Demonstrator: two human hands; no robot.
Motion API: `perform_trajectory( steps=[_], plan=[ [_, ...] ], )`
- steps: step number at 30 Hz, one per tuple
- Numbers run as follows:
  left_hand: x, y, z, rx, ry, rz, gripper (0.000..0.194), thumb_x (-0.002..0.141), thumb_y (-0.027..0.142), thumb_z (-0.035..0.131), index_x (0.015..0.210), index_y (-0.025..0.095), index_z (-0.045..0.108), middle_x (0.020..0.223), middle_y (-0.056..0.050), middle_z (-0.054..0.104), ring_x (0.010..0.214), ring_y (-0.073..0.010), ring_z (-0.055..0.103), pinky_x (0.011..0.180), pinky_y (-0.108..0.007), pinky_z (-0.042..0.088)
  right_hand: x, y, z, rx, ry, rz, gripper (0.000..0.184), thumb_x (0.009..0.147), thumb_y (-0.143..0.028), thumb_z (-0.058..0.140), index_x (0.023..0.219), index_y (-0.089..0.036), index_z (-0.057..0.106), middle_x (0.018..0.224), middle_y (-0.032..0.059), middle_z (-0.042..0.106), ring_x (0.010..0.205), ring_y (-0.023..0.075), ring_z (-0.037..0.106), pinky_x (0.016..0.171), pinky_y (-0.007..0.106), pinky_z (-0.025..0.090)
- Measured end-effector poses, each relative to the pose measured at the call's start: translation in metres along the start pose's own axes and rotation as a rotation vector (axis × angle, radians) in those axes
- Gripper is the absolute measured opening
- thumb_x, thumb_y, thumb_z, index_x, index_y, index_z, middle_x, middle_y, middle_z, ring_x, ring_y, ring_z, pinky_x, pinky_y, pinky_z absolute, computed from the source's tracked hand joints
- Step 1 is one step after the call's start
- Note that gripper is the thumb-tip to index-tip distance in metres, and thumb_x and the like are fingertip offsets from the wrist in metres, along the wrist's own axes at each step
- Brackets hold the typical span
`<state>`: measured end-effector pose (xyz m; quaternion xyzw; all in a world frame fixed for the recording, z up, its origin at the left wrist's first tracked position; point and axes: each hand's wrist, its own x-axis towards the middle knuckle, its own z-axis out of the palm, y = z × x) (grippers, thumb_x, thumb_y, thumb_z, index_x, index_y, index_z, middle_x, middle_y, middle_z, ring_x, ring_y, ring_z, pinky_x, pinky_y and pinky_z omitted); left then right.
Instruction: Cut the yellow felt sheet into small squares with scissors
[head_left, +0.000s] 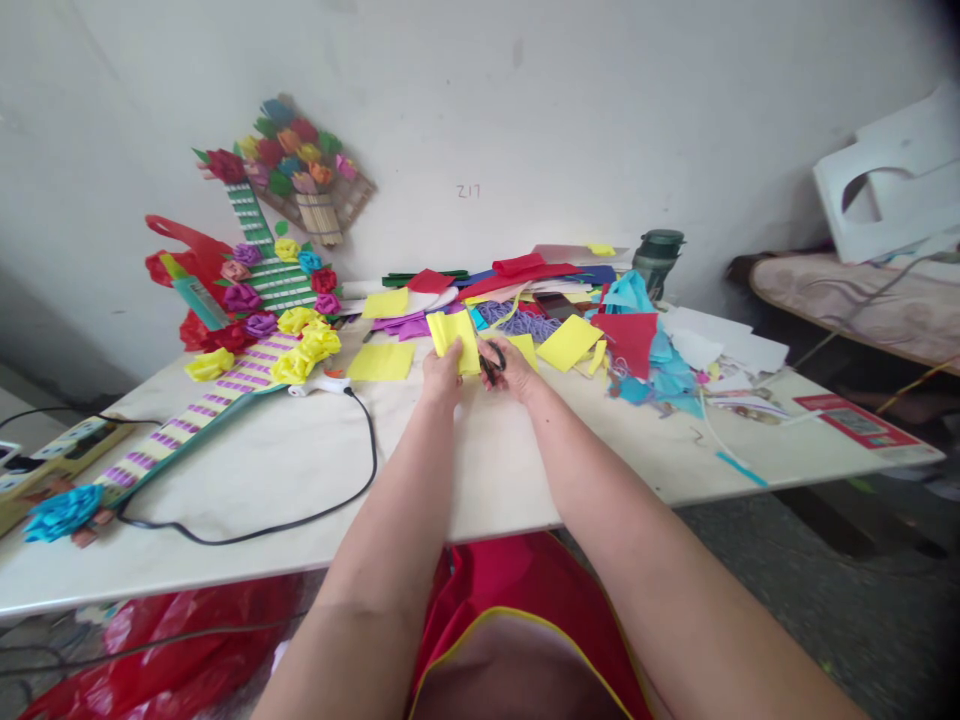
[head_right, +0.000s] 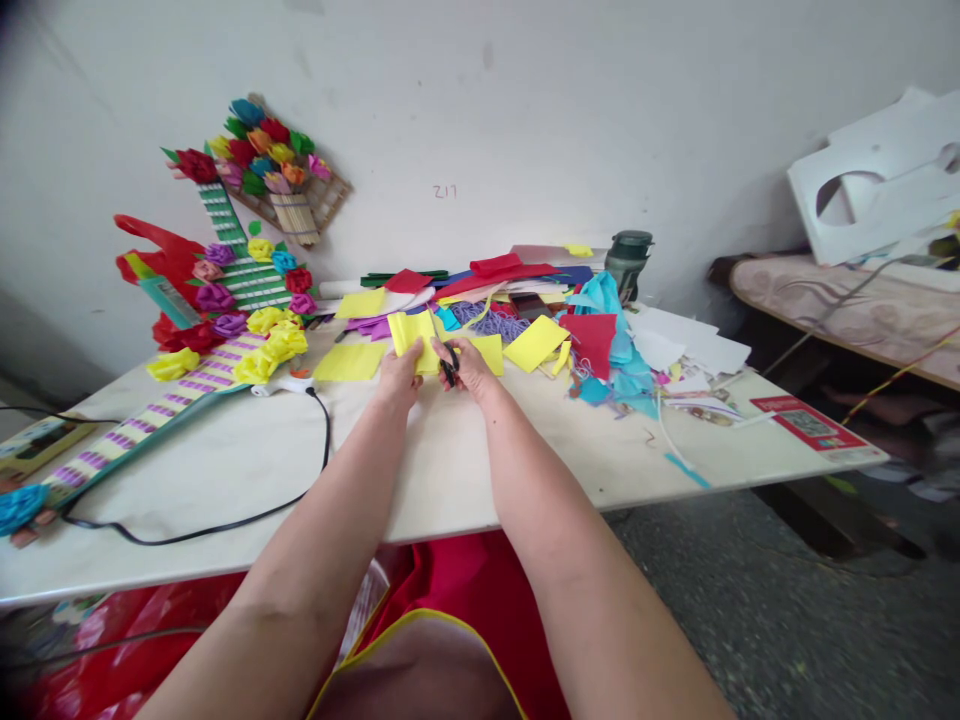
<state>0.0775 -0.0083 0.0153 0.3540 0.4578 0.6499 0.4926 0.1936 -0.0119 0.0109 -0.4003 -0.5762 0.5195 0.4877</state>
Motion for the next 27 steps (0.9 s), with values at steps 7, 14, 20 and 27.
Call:
perform_trajectory(
  steps=[7,14,20,27],
  plan=[
    [0.0004,-0.0014,-0.0001,-0.011,0.004,-0.004,0.018,0.070,0.029,0.062,0.074,0.014,0.053,0.053,0.003,0.047,0.038,-0.0057,0.040,0.033,-0.018,0.018,0.0003,-0.0001,0.0020,0.032,0.032,0.011,0.041,0.074,-0.053,0.055,0.095,-0.019,0.045,0.043,-0.0065,0.054,0.029,0.0080,0.047,0.026,0.015,0.020],
    [-0.0009,0.0008,-0.0002,-0.016,0.013,-0.017,0.016,0.071,0.027,0.061,0.076,0.014,0.054,0.055,0.002,0.049,0.039,-0.0063,0.041,0.034,-0.019,0.019,0.0001,-0.0004,0.0032,0.037,0.041,0.017,0.040,0.074,-0.052,0.055,0.096,-0.020,0.046,0.043,-0.0074,0.053,0.030,0.0075,0.047,0.027,0.015,0.019],
    [-0.0005,0.0003,-0.0005,-0.012,0.007,-0.017,0.016,0.071,0.027,0.060,0.076,0.014,0.054,0.054,0.002,0.048,0.037,-0.0062,0.040,0.033,-0.019,0.017,0.0001,-0.0013,0.0042,0.057,0.051,0.015,0.042,0.074,-0.050,0.058,0.097,-0.018,0.046,0.042,-0.0074,0.053,0.029,0.0072,0.045,0.027,0.015,0.019],
    [-0.0008,0.0000,-0.0005,-0.022,-0.006,-0.012,0.017,0.071,0.028,0.061,0.077,0.013,0.055,0.055,0.001,0.049,0.038,-0.0060,0.041,0.032,-0.018,0.018,-0.0012,-0.0029,0.0048,0.048,0.054,0.016,0.040,0.073,-0.050,0.059,0.094,-0.019,0.045,0.042,-0.0077,0.053,0.029,0.0069,0.045,0.028,0.015,0.019]
  ],
)
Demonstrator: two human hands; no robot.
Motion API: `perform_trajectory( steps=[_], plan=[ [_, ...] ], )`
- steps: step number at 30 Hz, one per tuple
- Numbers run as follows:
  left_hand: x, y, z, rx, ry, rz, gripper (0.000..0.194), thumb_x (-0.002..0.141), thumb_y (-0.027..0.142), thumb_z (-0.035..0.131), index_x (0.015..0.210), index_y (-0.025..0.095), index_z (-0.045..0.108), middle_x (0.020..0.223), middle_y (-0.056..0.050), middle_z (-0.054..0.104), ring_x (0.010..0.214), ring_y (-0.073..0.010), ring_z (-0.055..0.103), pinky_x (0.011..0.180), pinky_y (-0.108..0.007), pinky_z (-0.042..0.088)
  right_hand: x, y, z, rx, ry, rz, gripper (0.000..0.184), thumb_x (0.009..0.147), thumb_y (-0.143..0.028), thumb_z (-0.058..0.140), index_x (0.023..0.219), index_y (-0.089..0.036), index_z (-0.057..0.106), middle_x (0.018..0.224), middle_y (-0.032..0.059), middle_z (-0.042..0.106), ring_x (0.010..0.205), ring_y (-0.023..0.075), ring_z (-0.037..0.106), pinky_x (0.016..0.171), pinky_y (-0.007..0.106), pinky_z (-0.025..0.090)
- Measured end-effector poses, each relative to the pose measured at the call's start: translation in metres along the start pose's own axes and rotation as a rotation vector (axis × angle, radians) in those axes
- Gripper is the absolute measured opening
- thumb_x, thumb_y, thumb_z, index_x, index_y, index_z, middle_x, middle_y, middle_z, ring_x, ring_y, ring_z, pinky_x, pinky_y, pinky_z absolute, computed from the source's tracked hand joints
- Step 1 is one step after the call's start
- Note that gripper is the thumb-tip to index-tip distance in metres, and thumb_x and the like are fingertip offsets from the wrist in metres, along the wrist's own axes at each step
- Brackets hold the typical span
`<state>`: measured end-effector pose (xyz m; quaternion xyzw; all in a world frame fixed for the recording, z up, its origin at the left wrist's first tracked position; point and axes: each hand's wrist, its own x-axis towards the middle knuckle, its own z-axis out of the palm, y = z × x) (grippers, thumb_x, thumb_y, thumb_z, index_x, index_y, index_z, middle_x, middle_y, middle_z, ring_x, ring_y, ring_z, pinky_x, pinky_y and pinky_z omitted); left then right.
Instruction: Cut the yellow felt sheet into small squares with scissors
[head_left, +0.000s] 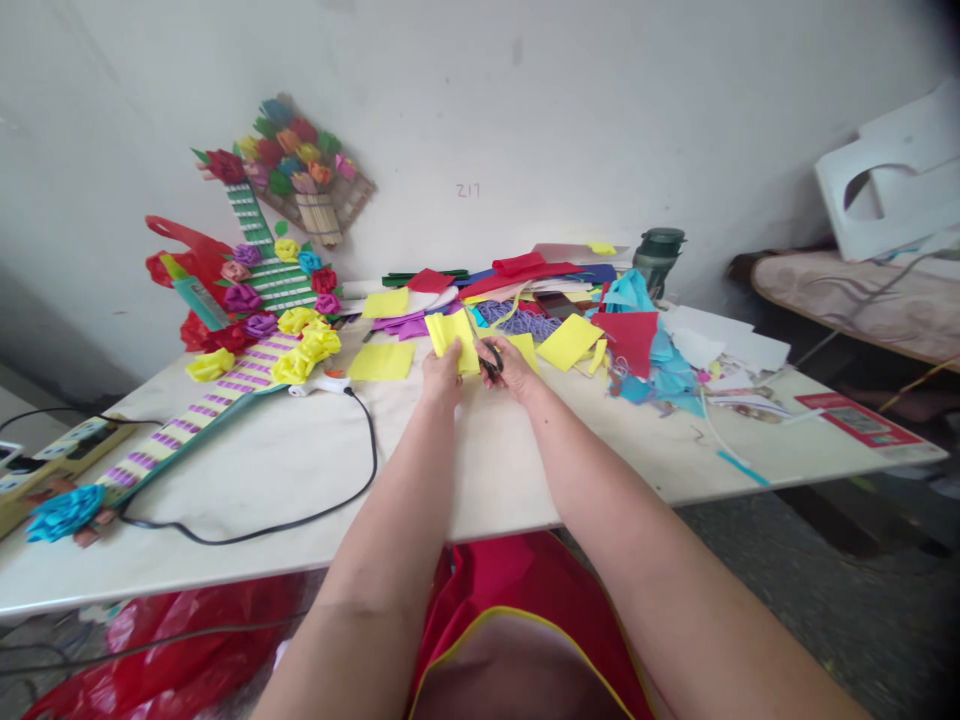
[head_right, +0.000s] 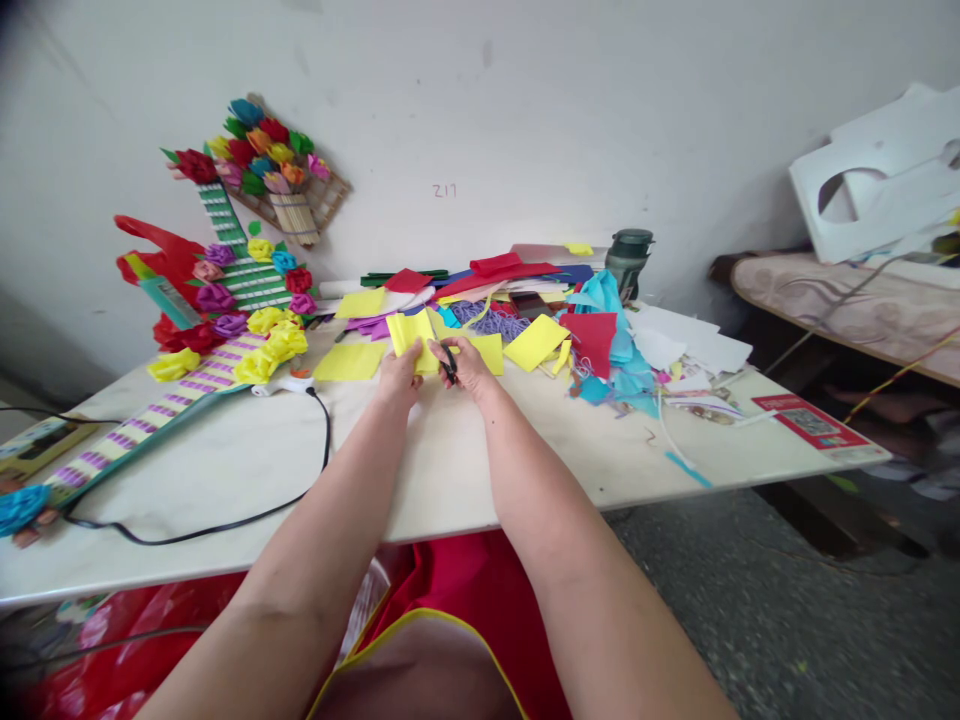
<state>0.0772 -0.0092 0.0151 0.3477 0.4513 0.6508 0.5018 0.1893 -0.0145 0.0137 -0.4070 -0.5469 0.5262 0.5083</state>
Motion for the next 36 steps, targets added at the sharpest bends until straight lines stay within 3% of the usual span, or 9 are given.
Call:
perform_trajectory(
  steps=[36],
  plan=[
    [-0.0005,0.0019,0.0008,-0.023,0.034,-0.020,0.020,0.068,0.028,0.064,0.077,0.014,0.055,0.053,0.003,0.048,0.036,-0.0052,0.040,0.032,-0.018,0.016,-0.0016,-0.0019,0.0005,-0.007,0.001,0.033,0.042,0.077,-0.042,0.058,0.107,-0.016,0.047,0.042,-0.0077,0.051,0.031,0.0064,0.044,0.030,0.014,0.023]
  ],
)
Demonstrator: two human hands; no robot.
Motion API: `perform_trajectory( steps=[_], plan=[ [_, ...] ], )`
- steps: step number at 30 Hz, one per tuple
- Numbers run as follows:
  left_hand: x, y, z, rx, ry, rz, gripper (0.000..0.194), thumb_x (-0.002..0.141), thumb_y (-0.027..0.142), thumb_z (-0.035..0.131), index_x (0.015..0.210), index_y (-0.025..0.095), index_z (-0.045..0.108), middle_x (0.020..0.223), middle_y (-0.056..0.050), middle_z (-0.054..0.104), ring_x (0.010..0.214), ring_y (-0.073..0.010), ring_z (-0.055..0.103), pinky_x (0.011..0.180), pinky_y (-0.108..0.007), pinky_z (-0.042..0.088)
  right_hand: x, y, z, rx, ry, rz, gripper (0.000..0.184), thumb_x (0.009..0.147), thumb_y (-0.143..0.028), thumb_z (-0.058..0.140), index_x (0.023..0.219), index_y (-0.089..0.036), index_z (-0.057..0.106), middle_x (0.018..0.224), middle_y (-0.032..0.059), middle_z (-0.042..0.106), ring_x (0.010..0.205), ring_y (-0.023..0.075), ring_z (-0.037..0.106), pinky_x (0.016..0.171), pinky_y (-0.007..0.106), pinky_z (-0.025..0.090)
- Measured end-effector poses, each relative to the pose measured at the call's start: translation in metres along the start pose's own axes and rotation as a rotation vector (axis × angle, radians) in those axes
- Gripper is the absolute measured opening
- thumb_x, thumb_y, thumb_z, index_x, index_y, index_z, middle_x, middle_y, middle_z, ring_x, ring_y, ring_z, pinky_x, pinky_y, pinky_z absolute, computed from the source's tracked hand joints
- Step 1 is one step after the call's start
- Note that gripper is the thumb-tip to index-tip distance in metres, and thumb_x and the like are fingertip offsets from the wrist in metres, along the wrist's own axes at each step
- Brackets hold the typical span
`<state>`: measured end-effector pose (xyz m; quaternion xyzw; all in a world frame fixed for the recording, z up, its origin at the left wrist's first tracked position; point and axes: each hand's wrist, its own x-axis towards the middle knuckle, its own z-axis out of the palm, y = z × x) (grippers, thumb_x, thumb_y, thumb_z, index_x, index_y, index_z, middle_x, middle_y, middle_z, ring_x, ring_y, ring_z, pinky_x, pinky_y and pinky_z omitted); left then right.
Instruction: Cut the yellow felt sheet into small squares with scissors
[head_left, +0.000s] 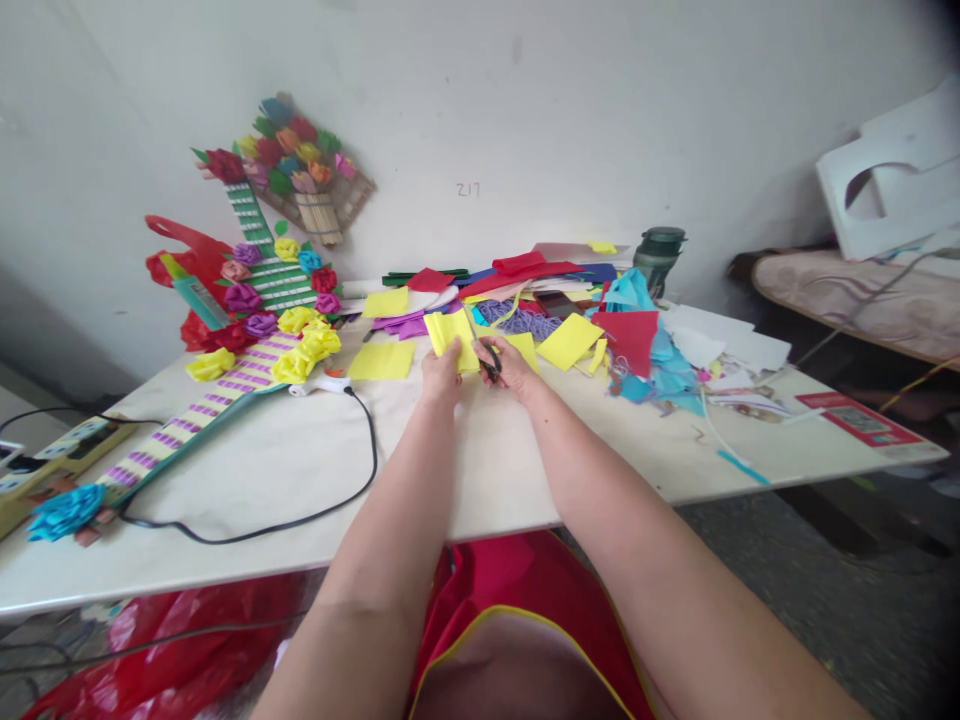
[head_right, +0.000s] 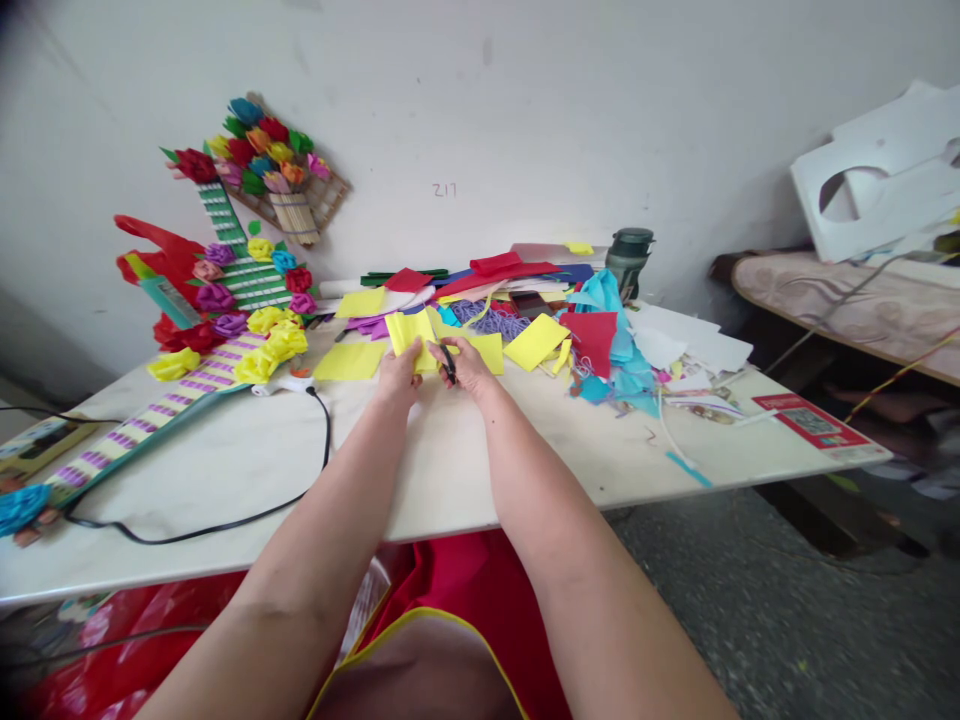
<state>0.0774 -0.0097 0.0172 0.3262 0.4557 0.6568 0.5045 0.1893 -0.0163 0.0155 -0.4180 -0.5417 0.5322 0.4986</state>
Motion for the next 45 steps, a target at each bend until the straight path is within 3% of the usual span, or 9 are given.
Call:
perform_trajectory(
  steps=[20,28,45],
  plan=[
    [0.0017,-0.0013,-0.0001,-0.006,-0.007,0.017,0.020,0.068,0.028,0.064,0.079,0.014,0.055,0.053,0.002,0.049,0.036,-0.0059,0.042,0.032,-0.018,0.017,-0.0017,-0.0015,0.0002,0.046,0.012,-0.018,0.041,0.074,-0.044,0.061,0.103,-0.017,0.049,0.041,-0.0089,0.048,0.030,0.0054,0.040,0.031,0.014,0.025],
    [0.0018,-0.0018,-0.0009,-0.002,-0.014,0.026,0.020,0.068,0.029,0.064,0.076,0.014,0.055,0.052,0.003,0.048,0.035,-0.0048,0.038,0.033,-0.018,0.017,0.0030,0.0039,0.0011,0.031,0.045,-0.025,0.046,0.073,-0.042,0.063,0.110,-0.019,0.048,0.042,-0.0101,0.047,0.031,0.0053,0.040,0.032,0.015,0.029],
    [-0.0036,0.0020,0.0017,-0.009,-0.017,-0.017,0.017,0.069,0.025,0.064,0.077,0.013,0.056,0.054,0.002,0.050,0.037,-0.0055,0.042,0.032,-0.017,0.018,-0.0014,-0.0020,-0.0014,0.066,-0.014,-0.057,0.044,0.078,-0.043,0.055,0.110,-0.015,0.047,0.042,-0.0078,0.050,0.031,0.0061,0.045,0.029,0.013,0.023]
  ],
)
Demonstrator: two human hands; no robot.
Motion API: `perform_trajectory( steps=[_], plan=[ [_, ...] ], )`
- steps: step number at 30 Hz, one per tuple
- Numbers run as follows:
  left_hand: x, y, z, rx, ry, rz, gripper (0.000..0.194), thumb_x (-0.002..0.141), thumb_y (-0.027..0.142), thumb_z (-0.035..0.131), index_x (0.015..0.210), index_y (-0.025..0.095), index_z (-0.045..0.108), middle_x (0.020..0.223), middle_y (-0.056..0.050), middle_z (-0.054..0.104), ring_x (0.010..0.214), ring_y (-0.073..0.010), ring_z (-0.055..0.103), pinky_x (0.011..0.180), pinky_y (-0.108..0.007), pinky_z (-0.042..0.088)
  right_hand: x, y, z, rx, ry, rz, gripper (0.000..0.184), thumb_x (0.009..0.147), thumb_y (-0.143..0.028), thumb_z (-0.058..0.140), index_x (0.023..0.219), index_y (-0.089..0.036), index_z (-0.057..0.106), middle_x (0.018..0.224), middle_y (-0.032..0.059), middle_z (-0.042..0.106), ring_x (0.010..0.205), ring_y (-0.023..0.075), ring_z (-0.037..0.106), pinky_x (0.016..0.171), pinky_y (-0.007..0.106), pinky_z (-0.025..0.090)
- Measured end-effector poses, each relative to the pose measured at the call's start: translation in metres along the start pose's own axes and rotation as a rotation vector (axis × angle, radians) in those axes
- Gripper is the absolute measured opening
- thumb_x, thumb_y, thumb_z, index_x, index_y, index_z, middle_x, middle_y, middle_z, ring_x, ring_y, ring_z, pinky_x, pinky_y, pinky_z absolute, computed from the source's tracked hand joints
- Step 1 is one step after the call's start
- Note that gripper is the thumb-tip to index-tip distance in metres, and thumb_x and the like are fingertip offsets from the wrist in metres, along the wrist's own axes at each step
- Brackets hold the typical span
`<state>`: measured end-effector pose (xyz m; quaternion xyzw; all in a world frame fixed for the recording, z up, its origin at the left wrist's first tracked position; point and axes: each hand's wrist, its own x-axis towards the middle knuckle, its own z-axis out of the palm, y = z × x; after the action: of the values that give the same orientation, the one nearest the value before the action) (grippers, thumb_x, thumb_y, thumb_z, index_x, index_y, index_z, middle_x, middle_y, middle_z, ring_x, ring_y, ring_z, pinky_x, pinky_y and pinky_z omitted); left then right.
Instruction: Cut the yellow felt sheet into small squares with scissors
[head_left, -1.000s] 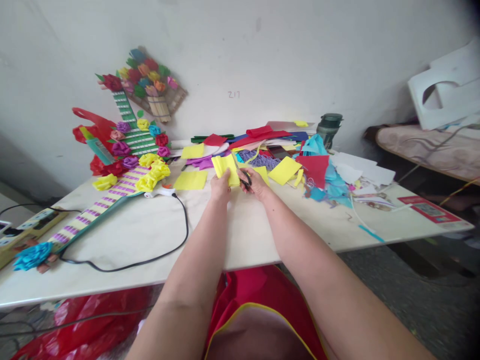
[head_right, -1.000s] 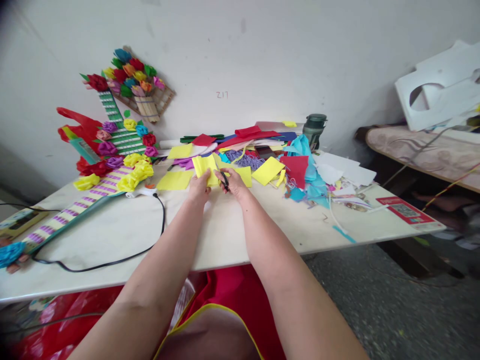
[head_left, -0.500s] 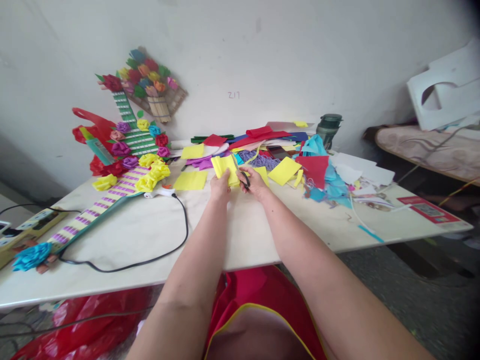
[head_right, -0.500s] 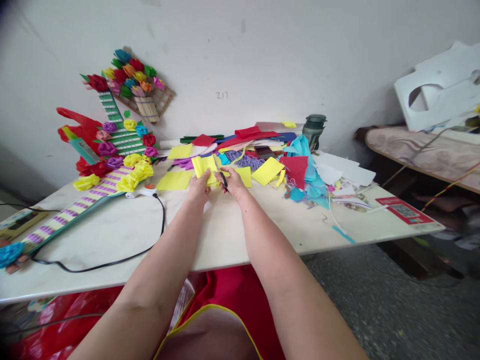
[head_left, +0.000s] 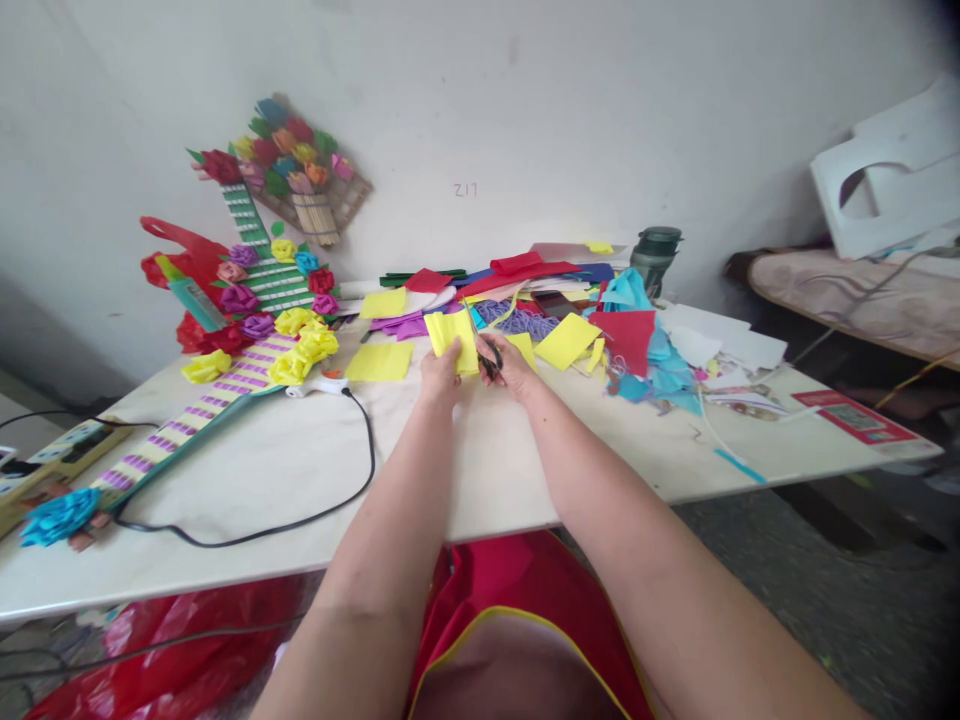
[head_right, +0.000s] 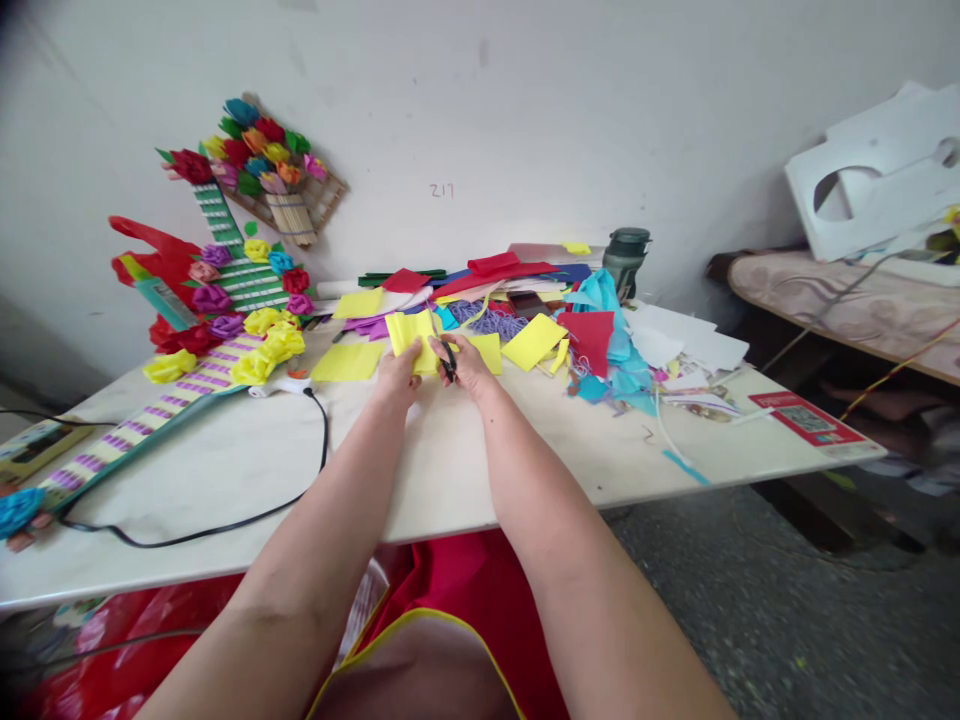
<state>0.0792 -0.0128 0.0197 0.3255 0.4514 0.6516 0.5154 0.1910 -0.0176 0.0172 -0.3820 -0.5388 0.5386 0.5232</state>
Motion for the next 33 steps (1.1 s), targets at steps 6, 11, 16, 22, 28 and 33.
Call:
perform_trajectory(
  steps=[6,11,16,22,28,33],
  plan=[
    [-0.0006,-0.0007,0.0002,-0.004,-0.017,0.007,0.015,0.070,0.024,0.063,0.077,0.012,0.056,0.054,0.001,0.050,0.037,-0.0056,0.042,0.032,-0.017,0.018,0.0031,0.0033,-0.0021,-0.017,0.020,-0.004,0.045,0.077,-0.044,0.057,0.110,-0.016,0.047,0.042,-0.0082,0.050,0.031,0.0057,0.044,0.029,0.013,0.022],
    [-0.0003,-0.0008,0.0004,0.002,-0.017,0.002,0.015,0.070,0.024,0.063,0.077,0.012,0.057,0.056,0.000,0.052,0.038,-0.0063,0.043,0.033,-0.017,0.020,0.0049,0.0052,-0.0026,0.000,0.026,-0.016,0.048,0.074,-0.044,0.060,0.111,-0.016,0.048,0.042,-0.0084,0.050,0.031,0.0055,0.043,0.030,0.014,0.023],
    [0.0001,-0.0014,-0.0003,-0.007,-0.020,0.007,0.015,0.069,0.023,0.063,0.076,0.012,0.056,0.055,0.001,0.052,0.038,-0.0058,0.043,0.033,-0.017,0.020,0.0067,0.0079,-0.0032,0.014,0.032,-0.020,0.049,0.072,-0.044,0.064,0.110,-0.017,0.048,0.042,-0.0091,0.049,0.031,0.0053,0.042,0.032,0.014,0.028],
    [0.0026,-0.0034,-0.0015,0.003,-0.018,0.010,0.018,0.068,0.024,0.063,0.079,0.012,0.057,0.057,0.000,0.053,0.039,-0.0068,0.045,0.033,-0.017,0.019,0.0084,0.0092,-0.0029,0.030,0.037,-0.016,0.046,0.072,-0.042,0.064,0.109,-0.017,0.048,0.042,-0.0097,0.048,0.031,0.0053,0.042,0.032,0.014,0.030],
    [0.0029,-0.0030,-0.0018,0.015,-0.010,0.013,0.016,0.069,0.024,0.062,0.079,0.012,0.057,0.057,0.000,0.053,0.039,-0.0069,0.045,0.033,-0.018,0.019,0.0090,0.0090,-0.0044,0.005,0.023,-0.002,0.047,0.074,-0.042,0.062,0.112,-0.017,0.047,0.041,-0.0084,0.050,0.030,0.0063,0.044,0.030,0.014,0.027],
    [0.0021,-0.0018,-0.0020,0.009,-0.013,0.011,0.015,0.070,0.023,0.062,0.079,0.012,0.057,0.056,0.000,0.052,0.039,-0.0065,0.044,0.033,-0.018,0.019,0.0052,0.0043,-0.0043,-0.013,0.016,0.008,0.049,0.074,-0.044,0.061,0.115,-0.018,0.048,0.041,-0.0082,0.050,0.030,0.0065,0.044,0.029,0.013,0.025]
  ],
)
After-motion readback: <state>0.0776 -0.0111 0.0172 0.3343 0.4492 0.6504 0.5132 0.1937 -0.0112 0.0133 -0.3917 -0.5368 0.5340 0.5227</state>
